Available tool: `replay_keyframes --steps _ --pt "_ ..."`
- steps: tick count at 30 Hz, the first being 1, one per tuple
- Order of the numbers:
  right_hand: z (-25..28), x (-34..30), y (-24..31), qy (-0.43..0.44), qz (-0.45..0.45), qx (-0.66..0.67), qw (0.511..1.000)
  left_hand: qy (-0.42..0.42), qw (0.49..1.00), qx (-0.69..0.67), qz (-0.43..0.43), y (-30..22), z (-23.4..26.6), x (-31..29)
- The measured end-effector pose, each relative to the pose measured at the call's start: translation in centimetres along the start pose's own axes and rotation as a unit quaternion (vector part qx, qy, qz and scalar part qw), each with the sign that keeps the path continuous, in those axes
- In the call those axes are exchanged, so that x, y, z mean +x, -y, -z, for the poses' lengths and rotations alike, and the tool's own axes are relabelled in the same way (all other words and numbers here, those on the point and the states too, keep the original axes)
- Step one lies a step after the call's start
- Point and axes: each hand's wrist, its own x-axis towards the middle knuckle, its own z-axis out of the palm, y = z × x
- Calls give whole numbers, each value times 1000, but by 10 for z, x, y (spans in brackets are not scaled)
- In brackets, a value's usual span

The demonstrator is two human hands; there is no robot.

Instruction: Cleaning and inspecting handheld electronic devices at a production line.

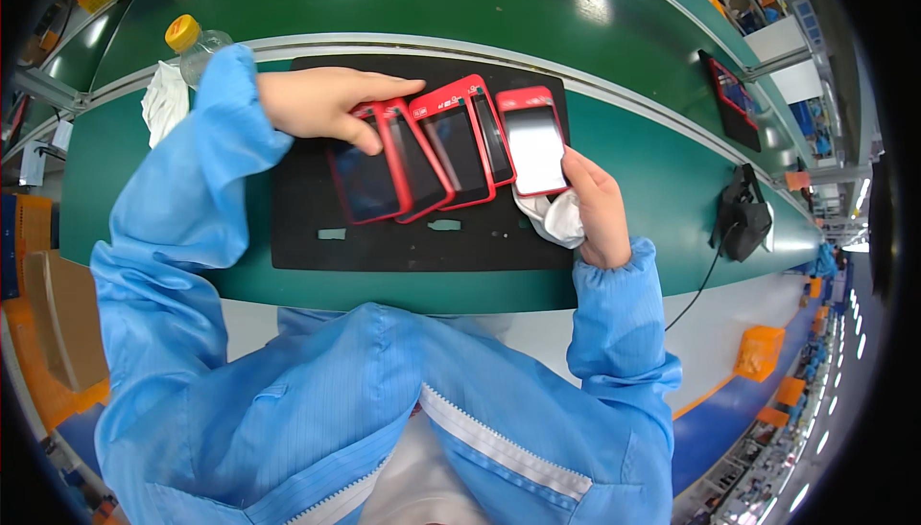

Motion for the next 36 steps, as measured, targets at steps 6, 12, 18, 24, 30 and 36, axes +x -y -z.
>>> replay_keyframes --steps 6,12,18,24,30,36 --pt "37 -7 11 -5 53 -199 979 10 988 105 110 -4 8 -36" --pt "8 -6 77 32 297 -592 748 -379 904 173 95 -31 -65 -52" --pt "-44 46 79 252 349 -740 517 -332 911 228 88 -73 -96 1" --pt "-76 61 81 347 287 -749 486 -290 915 253 121 -69 -102 44" --pt "-70 42 67 272 246 -834 413 -240 920 267 155 -73 -93 38" --pt "-50 32 67 247 280 -764 526 -200 926 300 109 -74 -81 25"
